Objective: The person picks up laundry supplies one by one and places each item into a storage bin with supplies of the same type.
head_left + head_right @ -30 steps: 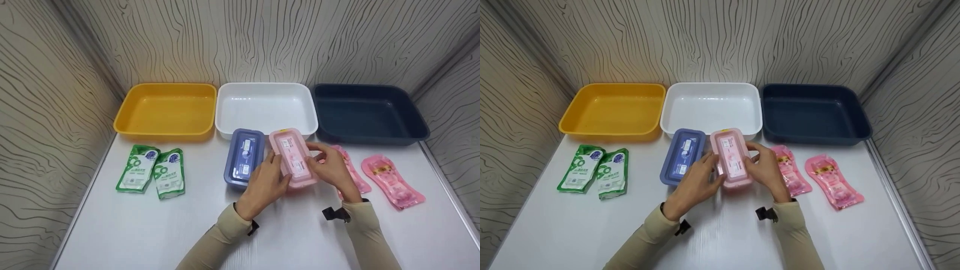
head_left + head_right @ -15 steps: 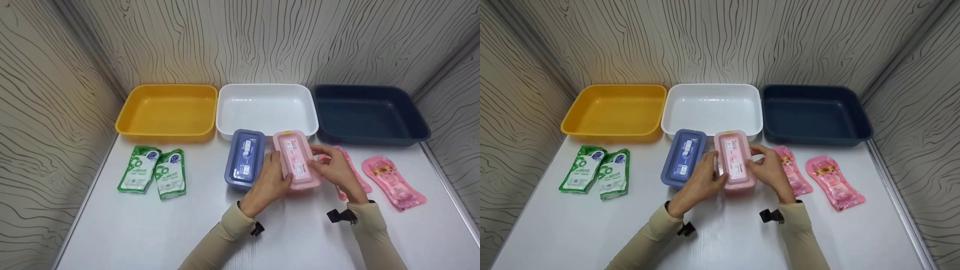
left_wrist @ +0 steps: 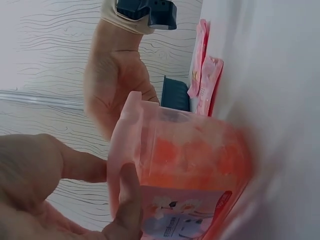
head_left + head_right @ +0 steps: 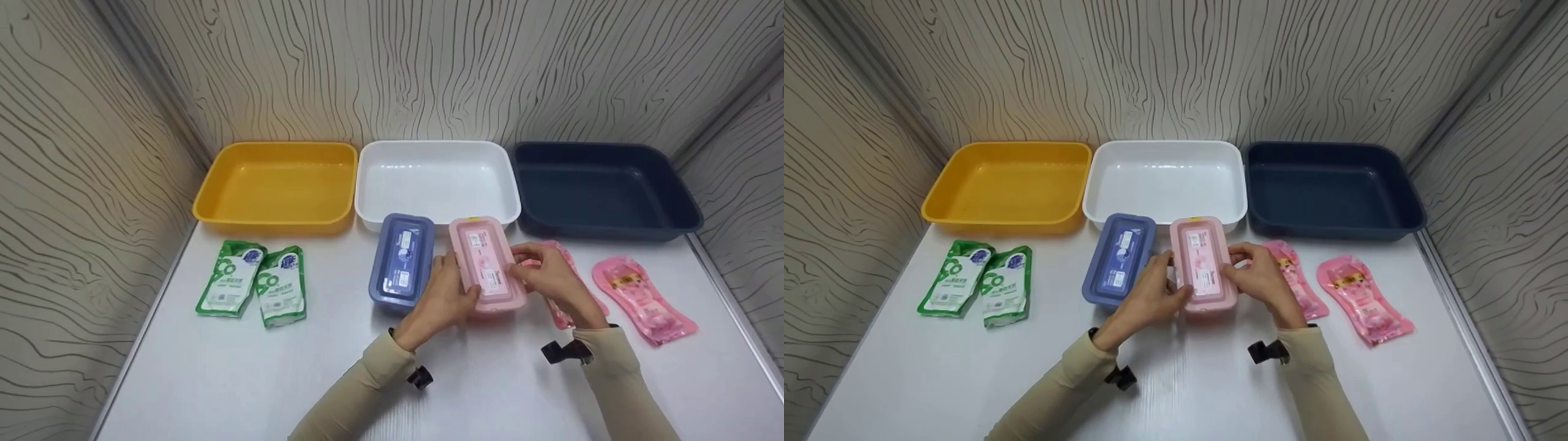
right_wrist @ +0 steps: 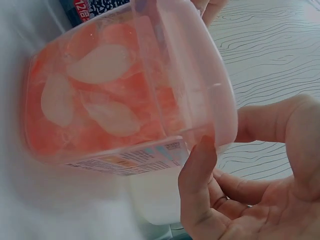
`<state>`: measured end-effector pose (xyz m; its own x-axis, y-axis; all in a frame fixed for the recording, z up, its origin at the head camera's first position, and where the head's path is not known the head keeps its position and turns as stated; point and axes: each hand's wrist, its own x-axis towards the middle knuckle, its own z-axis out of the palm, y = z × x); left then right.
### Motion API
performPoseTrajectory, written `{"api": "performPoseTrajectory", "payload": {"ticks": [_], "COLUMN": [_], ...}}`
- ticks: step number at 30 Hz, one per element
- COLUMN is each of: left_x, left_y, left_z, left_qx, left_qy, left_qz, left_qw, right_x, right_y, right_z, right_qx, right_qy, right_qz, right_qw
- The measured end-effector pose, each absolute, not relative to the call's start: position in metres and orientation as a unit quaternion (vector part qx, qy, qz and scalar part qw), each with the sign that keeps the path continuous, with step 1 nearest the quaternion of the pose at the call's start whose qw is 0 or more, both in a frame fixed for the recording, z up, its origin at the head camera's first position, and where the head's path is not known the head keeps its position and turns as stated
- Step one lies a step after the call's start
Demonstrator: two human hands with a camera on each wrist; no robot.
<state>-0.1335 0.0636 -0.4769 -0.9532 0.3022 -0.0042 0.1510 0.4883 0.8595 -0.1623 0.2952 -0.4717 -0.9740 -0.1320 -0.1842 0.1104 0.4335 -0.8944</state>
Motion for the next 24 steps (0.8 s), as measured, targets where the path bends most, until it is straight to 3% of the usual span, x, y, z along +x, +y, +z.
{"api": "performPoseTrajectory", "payload": {"ticks": [15,24], "left_x": [-0.137,-0.141], "left_y": [0.064,0.057], "left_z": [-0.475,-0.472], "left_qx": [0.111,0.141], "left_qy": [0.835,0.824], "left_qz": [0.528,0.541], "left_qw": [0.109,0.089], "right_x": [-0.158,-0.154], "right_y": [0.300,0.301], "right_z": [-0.469,-0.460], "right_qx": [-0.013,-0.033], "right_qy": [0.831,0.821], "right_qz": [-0.543,-0.559], "right_qw": [0.117,0.110]}}
